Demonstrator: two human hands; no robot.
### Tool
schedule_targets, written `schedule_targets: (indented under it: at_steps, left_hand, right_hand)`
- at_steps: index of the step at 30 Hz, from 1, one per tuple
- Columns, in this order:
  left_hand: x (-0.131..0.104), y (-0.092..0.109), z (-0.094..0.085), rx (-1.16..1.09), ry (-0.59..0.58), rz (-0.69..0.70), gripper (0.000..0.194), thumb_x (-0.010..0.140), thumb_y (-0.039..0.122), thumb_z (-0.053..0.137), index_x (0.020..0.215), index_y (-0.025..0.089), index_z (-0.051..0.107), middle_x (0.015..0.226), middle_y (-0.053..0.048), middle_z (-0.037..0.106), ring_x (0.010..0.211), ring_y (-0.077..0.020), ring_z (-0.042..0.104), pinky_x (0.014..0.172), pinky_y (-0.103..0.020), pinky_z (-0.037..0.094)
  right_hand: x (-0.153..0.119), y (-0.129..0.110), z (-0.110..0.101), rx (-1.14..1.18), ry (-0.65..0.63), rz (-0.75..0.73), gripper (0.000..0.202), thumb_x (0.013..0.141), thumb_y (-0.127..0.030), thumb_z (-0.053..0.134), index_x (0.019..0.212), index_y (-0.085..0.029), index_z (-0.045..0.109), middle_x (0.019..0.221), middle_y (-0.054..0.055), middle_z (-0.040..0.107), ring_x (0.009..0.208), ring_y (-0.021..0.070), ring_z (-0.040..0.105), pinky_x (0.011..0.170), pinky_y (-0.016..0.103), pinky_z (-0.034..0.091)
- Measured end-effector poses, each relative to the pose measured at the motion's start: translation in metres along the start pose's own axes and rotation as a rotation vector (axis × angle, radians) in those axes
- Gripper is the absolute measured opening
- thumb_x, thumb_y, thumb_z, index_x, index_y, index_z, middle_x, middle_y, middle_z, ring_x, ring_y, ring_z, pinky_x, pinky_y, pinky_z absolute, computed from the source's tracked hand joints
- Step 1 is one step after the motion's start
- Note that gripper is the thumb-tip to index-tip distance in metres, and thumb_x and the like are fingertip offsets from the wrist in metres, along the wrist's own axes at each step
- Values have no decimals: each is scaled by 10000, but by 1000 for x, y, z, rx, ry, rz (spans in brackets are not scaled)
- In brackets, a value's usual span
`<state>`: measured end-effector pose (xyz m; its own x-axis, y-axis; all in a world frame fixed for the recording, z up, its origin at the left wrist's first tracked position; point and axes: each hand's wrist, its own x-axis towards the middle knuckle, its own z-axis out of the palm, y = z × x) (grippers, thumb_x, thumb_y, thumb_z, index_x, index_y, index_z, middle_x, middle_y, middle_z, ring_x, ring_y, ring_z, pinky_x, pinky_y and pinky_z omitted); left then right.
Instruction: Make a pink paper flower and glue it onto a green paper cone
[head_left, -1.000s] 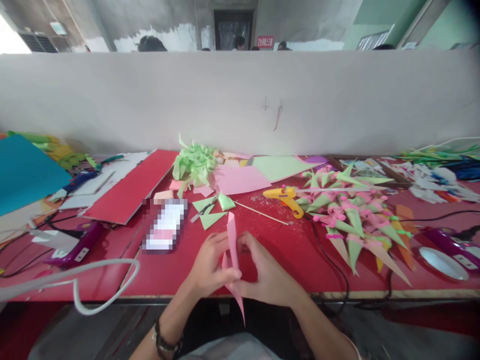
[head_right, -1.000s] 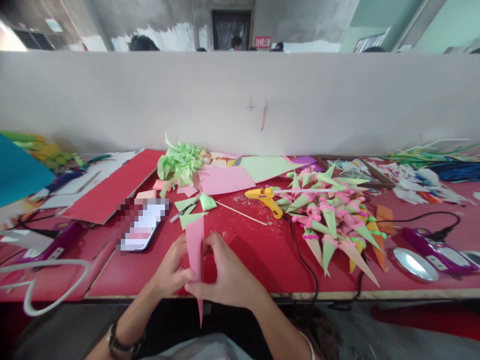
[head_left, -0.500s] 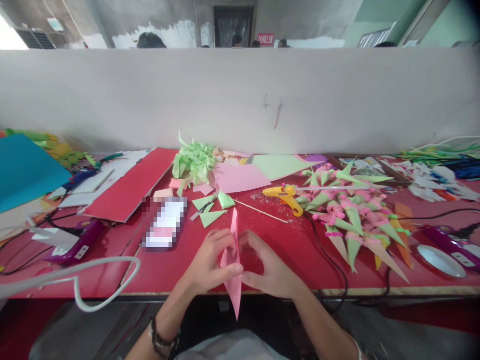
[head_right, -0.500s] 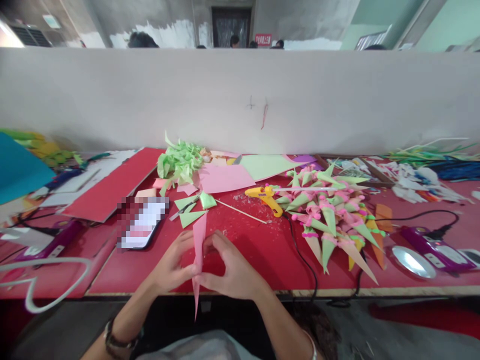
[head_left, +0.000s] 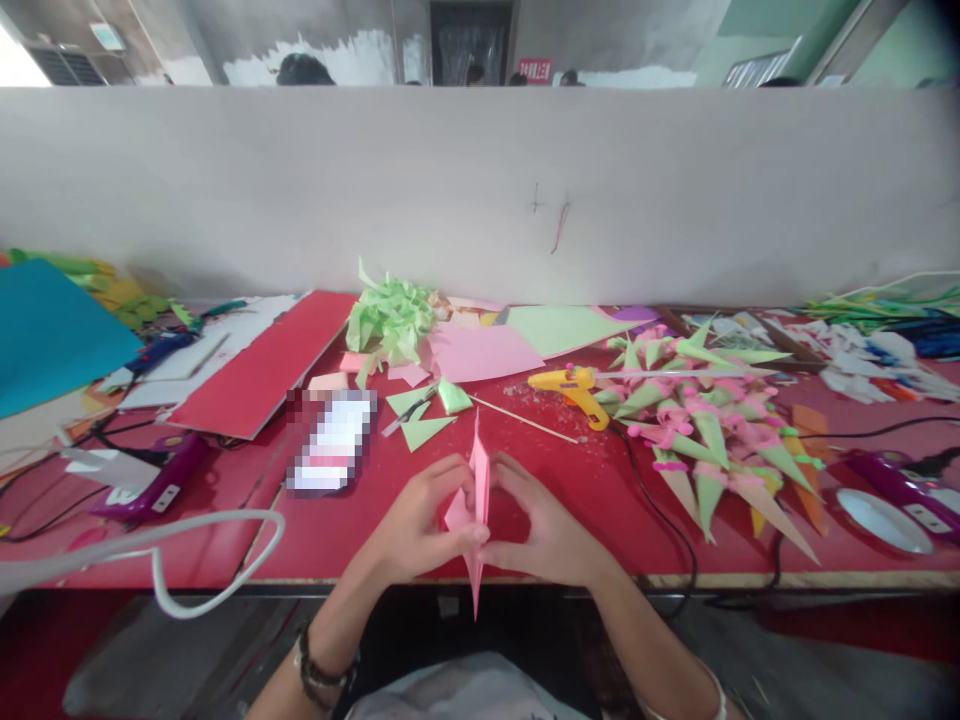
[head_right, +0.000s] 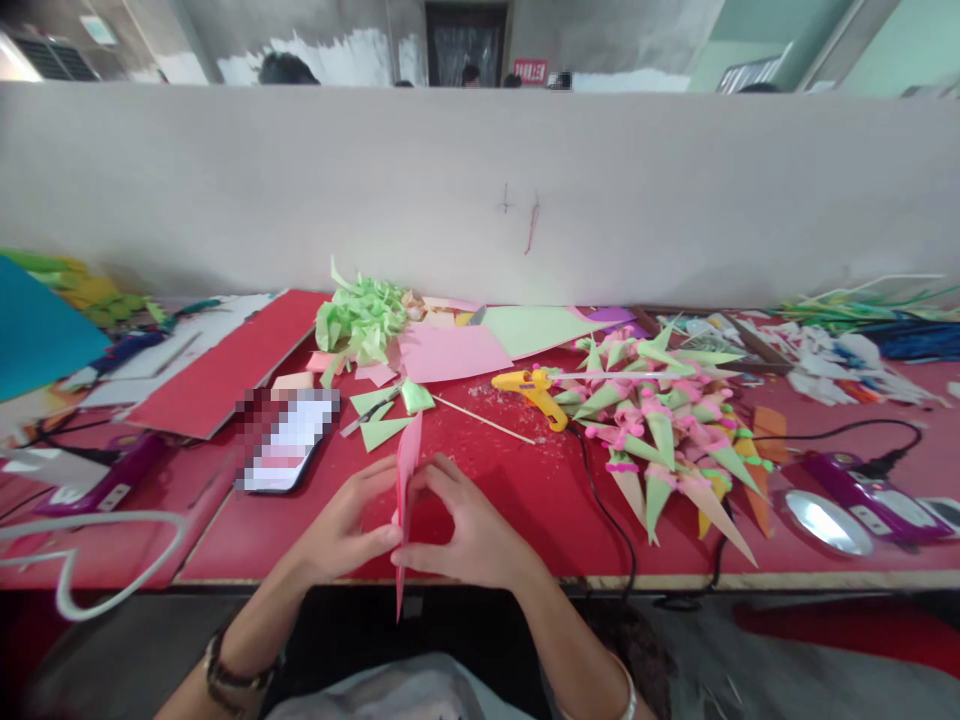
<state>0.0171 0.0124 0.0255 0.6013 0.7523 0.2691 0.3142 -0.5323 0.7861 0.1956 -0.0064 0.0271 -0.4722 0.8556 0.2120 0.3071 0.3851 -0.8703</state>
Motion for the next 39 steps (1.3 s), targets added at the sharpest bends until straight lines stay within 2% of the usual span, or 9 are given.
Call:
schedule_targets:
  at_steps: [11, 15, 18, 22, 24, 26, 29, 32, 39]
  left_hand:
    - [-3, 0, 0, 65, 71, -19, 140, 779, 203, 427, 830, 150, 547, 831, -47, 608, 748, -177, 560, 697, -279, 455]
    - [-9, -3, -6, 140, 93, -27, 131, 752, 182, 459, 838, 153, 554, 829, -46, 616, 786, -187, 561, 704, -284, 459]
    - [-12, -9, -15, 170, 114, -66, 145, 784, 199, 438, 779, 147, 573, 813, -50, 617, 754, -174, 565, 678, -271, 460]
    - [-12, -18, -22, 480, 429, -217, 251, 788, 266, 469, 998, 140, 523, 965, -103, 566, 904, -221, 538, 742, -330, 455]
    - [-8, -15, -21, 696, 628, -176, 437, 761, 268, 512, 1165, 131, 415, 1134, -147, 484, 1081, -256, 448, 870, -388, 393]
    - [0, -6, -19, 855, 699, -66, 496, 771, 245, 501, 1232, 141, 352, 1253, -158, 401, 1186, -257, 355, 983, -433, 264]
    - [14, 12, -17, 922, 556, 23, 357, 821, 203, 419, 1177, 190, 429, 1203, -94, 495, 1142, -223, 417, 1032, -454, 114]
    - [26, 20, -16, 810, 396, -71, 250, 857, 223, 354, 1033, 203, 531, 968, -40, 627, 940, -200, 540, 959, -419, 230]
    - [37, 11, -10, 446, 481, -191, 250, 860, 305, 376, 734, 175, 548, 749, -16, 601, 753, -164, 532, 721, -301, 331]
  right_hand:
    - [-2, -3, 2, 26, 113, 21, 490, 703, -98, 505, 1168, -226, 418, 1112, 44, 524, 1033, 195, 481, 894, 341, 379]
    - [0, 2, -10, -2, 345, 179, 164, 808, -289, 457, 885, -175, 546, 777, 19, 597, 712, 164, 558, 630, 267, 444]
    - [0, 6, -23, -175, 501, 236, 294, 814, -358, 441, 594, -168, 487, 472, -34, 424, 453, 107, 418, 442, 229, 332]
    - [0, 3, -29, -224, 447, 154, 240, 829, -324, 418, 739, -168, 578, 461, -32, 419, 452, 123, 425, 448, 237, 338]
    - [0, -3, -26, -182, 381, 102, 237, 838, -305, 406, 887, -186, 605, 528, -10, 509, 526, 153, 502, 500, 250, 392]
    - [2, -9, -22, -135, 339, 50, 247, 839, -291, 407, 955, -214, 611, 640, 13, 589, 656, 184, 568, 581, 266, 435]
    - [5, -13, -17, -85, 330, 8, 247, 832, -282, 419, 962, -229, 622, 776, 30, 630, 817, 209, 582, 670, 282, 452]
    - [5, -7, -14, -60, 372, 69, 243, 829, -305, 421, 903, -197, 626, 688, 25, 603, 697, 189, 569, 599, 268, 442]
    - [1, 14, -9, 18, 490, 233, 265, 812, -364, 428, 684, -160, 538, 493, -33, 390, 469, 109, 379, 454, 226, 314]
